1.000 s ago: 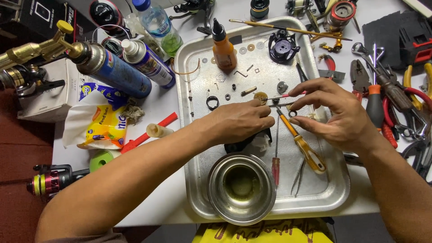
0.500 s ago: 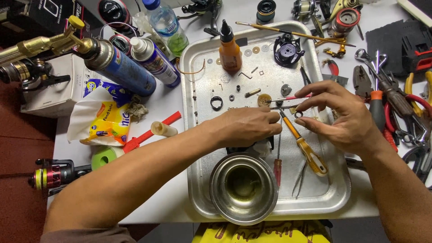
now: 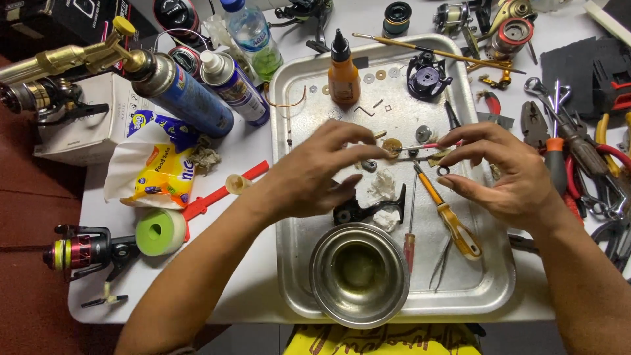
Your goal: Cleaning and lubricating the internal components of a fishing reel during a repair process.
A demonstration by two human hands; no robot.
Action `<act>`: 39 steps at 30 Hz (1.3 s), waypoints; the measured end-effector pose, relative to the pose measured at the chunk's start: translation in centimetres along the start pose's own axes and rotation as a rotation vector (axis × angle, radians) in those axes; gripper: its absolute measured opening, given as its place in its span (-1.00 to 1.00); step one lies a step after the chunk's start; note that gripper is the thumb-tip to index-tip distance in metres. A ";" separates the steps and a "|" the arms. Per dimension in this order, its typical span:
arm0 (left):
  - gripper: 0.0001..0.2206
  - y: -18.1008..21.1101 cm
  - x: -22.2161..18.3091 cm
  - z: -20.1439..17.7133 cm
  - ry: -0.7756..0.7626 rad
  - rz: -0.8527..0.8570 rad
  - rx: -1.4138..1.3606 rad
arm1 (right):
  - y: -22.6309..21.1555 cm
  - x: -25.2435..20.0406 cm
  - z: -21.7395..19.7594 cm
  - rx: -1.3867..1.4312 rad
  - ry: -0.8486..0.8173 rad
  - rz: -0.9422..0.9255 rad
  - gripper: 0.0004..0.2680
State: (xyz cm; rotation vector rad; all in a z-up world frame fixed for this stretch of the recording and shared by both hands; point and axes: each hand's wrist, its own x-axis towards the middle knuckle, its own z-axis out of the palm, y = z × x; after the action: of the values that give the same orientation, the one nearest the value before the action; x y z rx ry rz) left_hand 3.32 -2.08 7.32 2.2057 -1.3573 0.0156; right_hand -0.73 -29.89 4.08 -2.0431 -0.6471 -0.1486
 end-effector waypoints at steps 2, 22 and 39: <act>-0.60 -0.5 -2.1 -0.2 0.051 -0.073 0.006 | 0.1 0.0 0.2 0.000 -0.010 0.008 -0.84; -0.27 -3.1 -7.1 3.7 -0.196 -0.390 0.202 | 1.1 0.4 2.2 -0.182 -0.072 -0.118 -0.85; -0.49 -2.3 -7.0 4.3 0.333 -0.365 0.054 | 0.6 0.3 2.6 -0.211 -0.049 -0.105 -0.83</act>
State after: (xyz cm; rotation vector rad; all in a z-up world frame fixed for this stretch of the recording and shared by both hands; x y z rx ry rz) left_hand 0.60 2.57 0.68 2.3364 -0.7750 0.2754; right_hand -0.54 -27.85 2.36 -2.2208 -0.7980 -0.2372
